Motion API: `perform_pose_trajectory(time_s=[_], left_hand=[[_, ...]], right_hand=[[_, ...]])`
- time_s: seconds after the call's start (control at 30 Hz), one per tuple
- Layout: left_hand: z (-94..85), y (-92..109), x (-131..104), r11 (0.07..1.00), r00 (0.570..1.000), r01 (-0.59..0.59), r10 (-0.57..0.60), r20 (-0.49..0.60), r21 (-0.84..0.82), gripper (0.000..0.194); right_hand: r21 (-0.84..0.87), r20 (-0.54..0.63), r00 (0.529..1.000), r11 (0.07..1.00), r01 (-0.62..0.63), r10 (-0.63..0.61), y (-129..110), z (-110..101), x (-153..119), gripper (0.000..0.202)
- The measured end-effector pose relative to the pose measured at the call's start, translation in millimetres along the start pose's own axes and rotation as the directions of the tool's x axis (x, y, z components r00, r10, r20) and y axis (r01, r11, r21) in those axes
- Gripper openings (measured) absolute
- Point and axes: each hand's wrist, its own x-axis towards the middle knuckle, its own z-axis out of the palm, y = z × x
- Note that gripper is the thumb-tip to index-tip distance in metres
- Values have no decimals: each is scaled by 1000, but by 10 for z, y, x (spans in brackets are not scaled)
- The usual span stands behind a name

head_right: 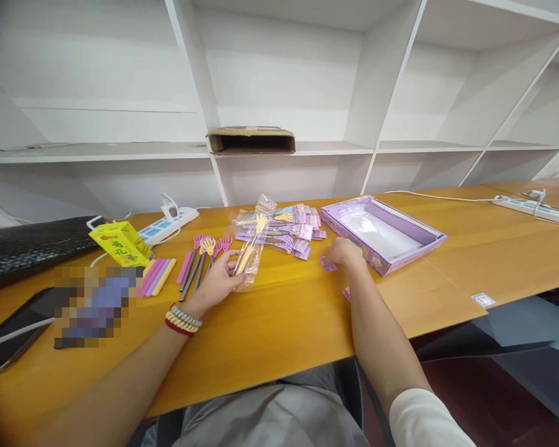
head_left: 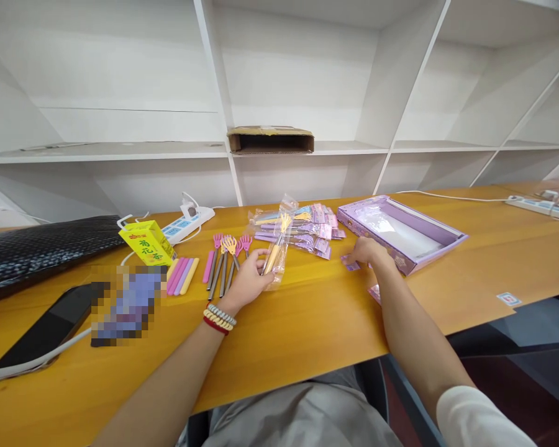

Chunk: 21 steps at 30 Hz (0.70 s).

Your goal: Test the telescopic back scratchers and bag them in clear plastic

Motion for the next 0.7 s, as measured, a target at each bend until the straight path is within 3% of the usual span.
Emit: perform_pose_trajectory(time_s=[0.23, 0.33, 0.4, 0.5, 0.6, 0.7], left_hand=[[-6, -70, 2, 999, 999, -27, 27, 25, 24, 55], [-14, -78, 8, 999, 998, -21, 18, 59, 45, 57], [-25, -83, 15, 997, 997, -20, 15, 72, 73, 58], [-52, -89, 23, 995, 996, -20, 11, 84, 101, 58], [-79, -78, 17, 992, 991, -41, 25, 128, 121, 55], [-92, -59, 2, 980, 986, -64, 33, 165, 186, 55]], right_hand=[[-24, 234, 955, 980, 196, -185, -309, 48, -133, 32], [86, 283, 923, 965, 247, -261, -326, 48, -164, 25], [273, 220, 898, 908, 319, -382, -309, 44, -174, 24], [556, -42, 861, 704, 442, -507, -301, 52, -173, 31], [728, -288, 883, 515, 453, -371, -329, 90, -154, 33], [764, -412, 890, 458, 454, -195, -353, 134, -136, 26]])
